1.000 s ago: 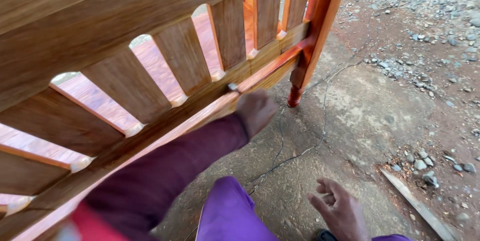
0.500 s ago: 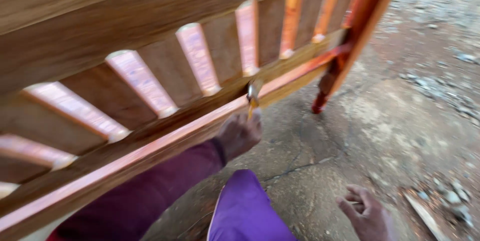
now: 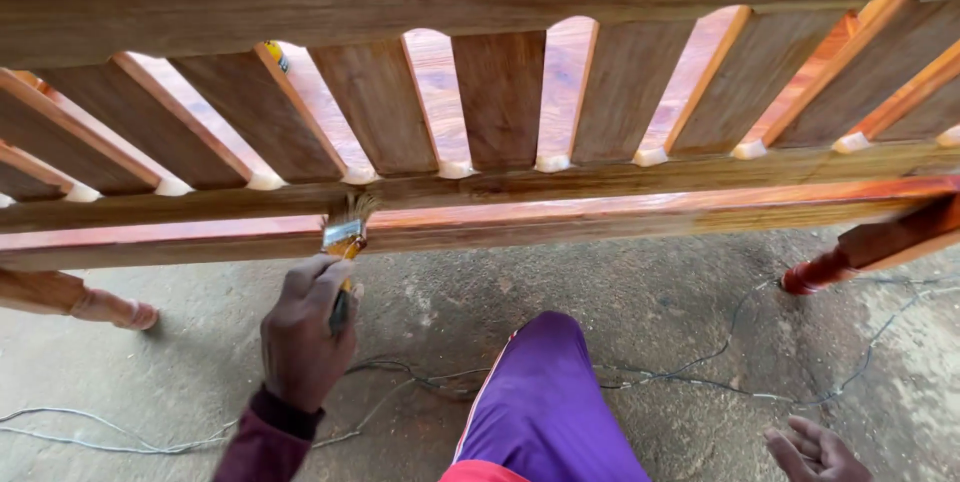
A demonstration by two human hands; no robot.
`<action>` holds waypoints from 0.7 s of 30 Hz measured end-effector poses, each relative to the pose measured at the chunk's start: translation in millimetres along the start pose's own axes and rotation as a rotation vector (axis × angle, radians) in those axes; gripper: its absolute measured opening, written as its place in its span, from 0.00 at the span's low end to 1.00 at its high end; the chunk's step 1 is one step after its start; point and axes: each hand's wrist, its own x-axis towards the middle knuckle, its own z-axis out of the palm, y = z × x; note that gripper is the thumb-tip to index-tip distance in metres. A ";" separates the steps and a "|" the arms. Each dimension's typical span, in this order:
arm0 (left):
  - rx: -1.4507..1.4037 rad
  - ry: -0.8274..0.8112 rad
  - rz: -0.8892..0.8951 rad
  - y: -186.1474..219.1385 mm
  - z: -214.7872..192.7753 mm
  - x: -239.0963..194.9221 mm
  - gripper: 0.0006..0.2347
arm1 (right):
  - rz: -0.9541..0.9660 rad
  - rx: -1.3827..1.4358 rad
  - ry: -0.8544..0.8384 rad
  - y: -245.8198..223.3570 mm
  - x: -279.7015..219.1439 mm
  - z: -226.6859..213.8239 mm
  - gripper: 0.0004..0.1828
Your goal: Applying a protective varnish finish to a wooden bench using a paintbrush.
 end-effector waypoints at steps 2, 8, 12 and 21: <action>-0.148 0.391 -0.182 7.0 19.3 -12.9 0.09 | 0.048 -0.032 0.055 -12.4 -7.4 0.8 0.41; -0.732 0.533 -0.258 128.3 156.1 20.5 0.06 | 0.172 -0.074 -0.040 -77.3 -32.4 -5.9 0.43; -0.928 0.403 -0.038 215.0 189.7 57.5 0.08 | 0.191 -0.229 -0.016 -86.0 -34.4 -0.8 0.41; -0.640 0.472 0.101 16.7 106.5 -2.9 0.09 | 0.163 -0.220 -0.106 -23.8 40.2 15.0 0.45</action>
